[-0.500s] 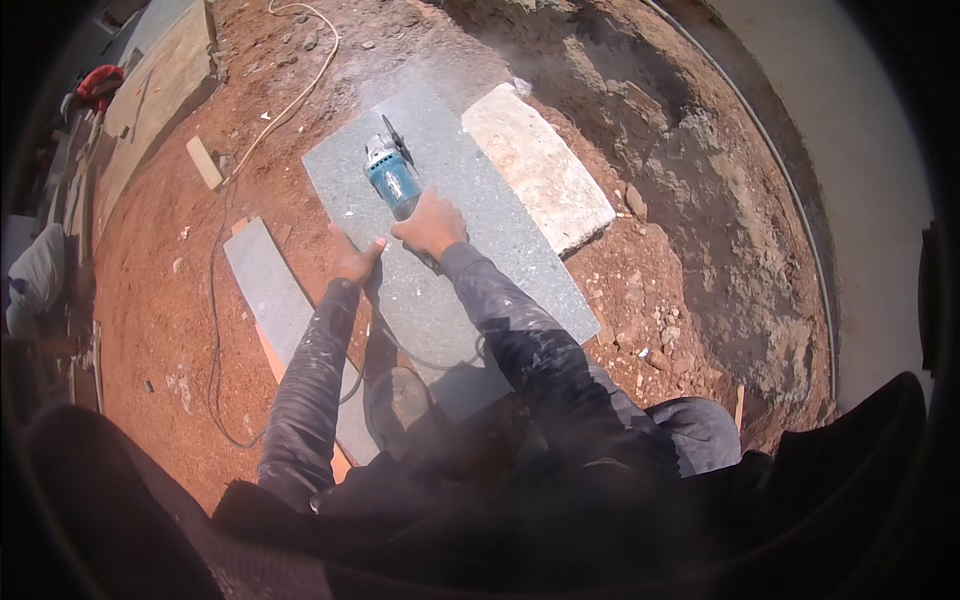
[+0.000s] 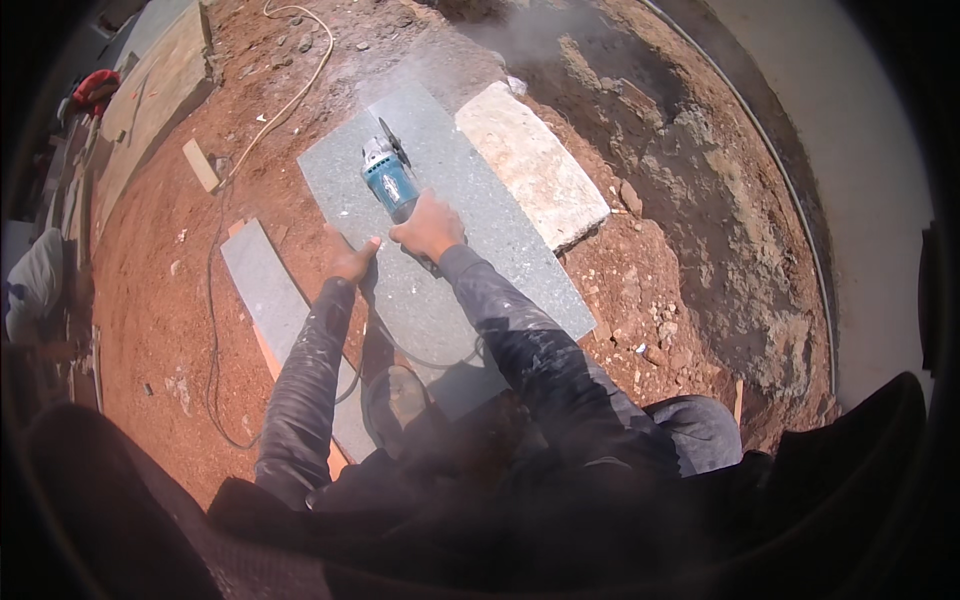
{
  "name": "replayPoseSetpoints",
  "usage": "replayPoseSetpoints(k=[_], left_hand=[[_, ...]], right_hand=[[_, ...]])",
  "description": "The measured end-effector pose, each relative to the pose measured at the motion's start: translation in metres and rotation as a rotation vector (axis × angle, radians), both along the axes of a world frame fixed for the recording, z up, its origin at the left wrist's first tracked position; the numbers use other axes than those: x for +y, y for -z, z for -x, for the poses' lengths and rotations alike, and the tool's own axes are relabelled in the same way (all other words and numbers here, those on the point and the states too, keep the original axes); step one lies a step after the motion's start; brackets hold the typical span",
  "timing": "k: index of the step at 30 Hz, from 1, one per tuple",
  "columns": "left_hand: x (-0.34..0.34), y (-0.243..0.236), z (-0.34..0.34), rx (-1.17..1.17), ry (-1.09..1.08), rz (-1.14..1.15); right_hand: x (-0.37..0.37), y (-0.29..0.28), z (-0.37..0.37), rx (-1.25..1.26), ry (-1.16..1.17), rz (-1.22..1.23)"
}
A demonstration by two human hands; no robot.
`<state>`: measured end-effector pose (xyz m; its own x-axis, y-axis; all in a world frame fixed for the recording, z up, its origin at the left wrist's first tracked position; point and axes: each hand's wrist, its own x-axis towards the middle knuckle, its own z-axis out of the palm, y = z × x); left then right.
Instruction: The person uses an angle grinder to cut a rectangular tile on the ground. They guide the tool along the tile surface, creating a cut line, then separate the tile into two pieces.
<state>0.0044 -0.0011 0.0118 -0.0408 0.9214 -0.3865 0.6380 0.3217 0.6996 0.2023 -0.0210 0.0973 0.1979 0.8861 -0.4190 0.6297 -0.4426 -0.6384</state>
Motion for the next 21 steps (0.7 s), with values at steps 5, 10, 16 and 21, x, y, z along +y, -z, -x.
replayPoseSetpoints(k=[5,10,16,21], left_hand=[[0.005,0.014,0.008,0.001,0.005,-0.024],[0.003,0.006,0.003,-0.012,0.006,-0.001],[0.001,-0.001,0.001,0.029,0.015,-0.003],[0.001,-0.001,0.001,0.040,0.012,-0.009]], right_hand=[[-0.003,-0.001,0.002,-0.003,0.000,-0.012],[-0.007,-0.002,-0.001,0.005,0.004,-0.004],[-0.009,-0.001,-0.001,0.008,-0.001,0.003],[-0.012,0.002,0.000,-0.013,0.015,-0.022]])
